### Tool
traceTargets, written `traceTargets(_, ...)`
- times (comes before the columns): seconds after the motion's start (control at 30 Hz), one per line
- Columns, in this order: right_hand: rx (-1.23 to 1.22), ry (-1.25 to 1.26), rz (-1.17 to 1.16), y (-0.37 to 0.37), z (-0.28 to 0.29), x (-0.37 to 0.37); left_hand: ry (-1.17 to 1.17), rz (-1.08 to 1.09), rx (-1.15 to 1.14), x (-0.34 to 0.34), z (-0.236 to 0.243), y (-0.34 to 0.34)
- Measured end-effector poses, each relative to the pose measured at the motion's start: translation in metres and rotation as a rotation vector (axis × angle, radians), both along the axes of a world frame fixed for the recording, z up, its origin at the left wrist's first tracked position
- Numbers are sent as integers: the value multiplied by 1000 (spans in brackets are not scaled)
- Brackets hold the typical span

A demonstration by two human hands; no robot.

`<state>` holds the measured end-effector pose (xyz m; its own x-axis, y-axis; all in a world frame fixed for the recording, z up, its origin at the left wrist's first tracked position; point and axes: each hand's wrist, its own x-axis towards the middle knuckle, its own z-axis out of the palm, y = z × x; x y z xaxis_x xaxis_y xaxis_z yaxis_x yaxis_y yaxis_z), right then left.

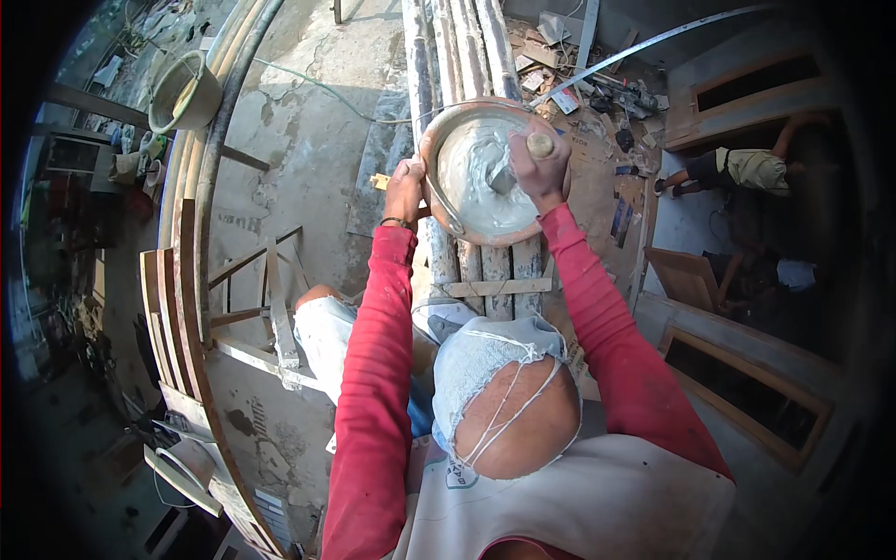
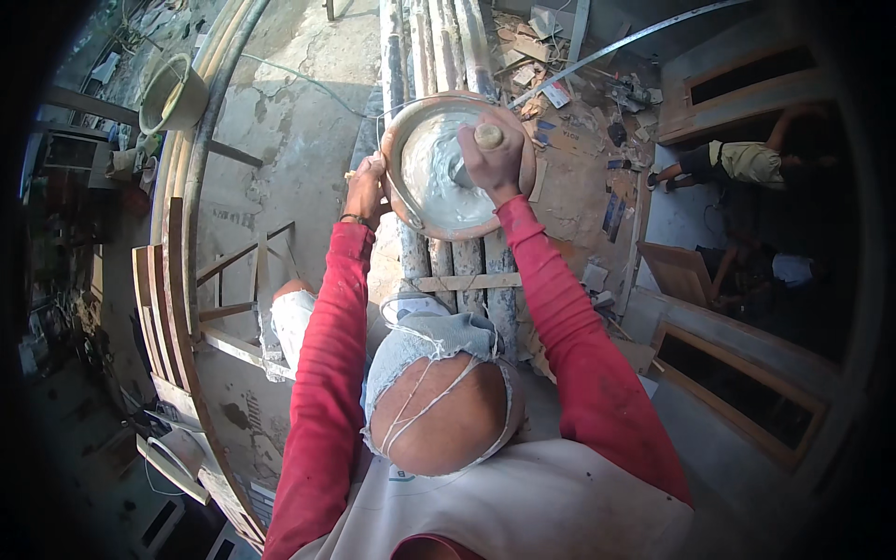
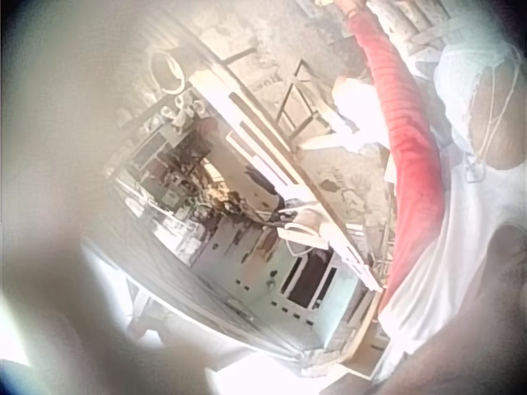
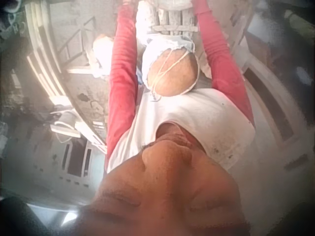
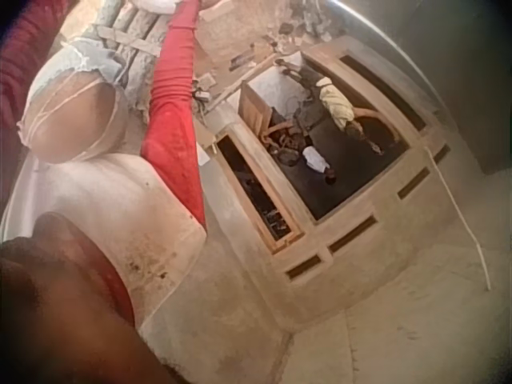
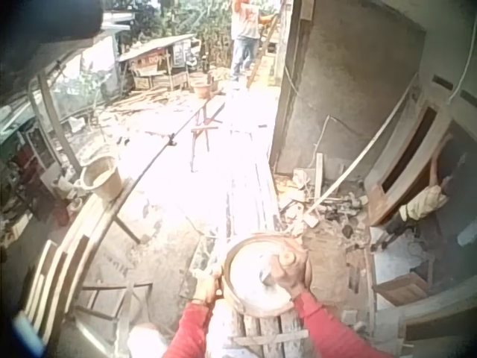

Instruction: The person mixes mortar in a bucket with a trowel, spreads the mortar along a metal strip using the trowel, and presses the metal strip against an overhead concrete edge by hand.

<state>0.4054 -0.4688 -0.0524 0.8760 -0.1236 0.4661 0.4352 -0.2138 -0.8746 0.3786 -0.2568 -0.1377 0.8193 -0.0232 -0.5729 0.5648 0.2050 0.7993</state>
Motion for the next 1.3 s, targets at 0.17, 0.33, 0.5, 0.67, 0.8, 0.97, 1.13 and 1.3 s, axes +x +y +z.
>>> traceTargets(0.17,260,-45,100,50,47,14,68,81,-54,-12,21,11)
traceTargets(0.33,230,-78,-185,28,36,23,76,59,-88,-7,31,6)
traceTargets(0.5,200,161,-216,-12,5,4,57,26,-49,0,14,-6)
traceTargets(0.67,389,54,13,5,105,-50,36,55,-61,-17,26,26)
traceTargets(0.8,-6,65,-30,16,13,-23,45,11,-83,-10,18,10)
traceTargets(0.97,117,-57,-118,47,27,19,29,32,-113,-8,5,11)
traceTargets(1.13,200,-173,-106,50,83,3,5,27,-172,-11,7,23)
traceTargets(1.3,-50,34,-105,21,1,-7,48,-3,-81,0,9,0)
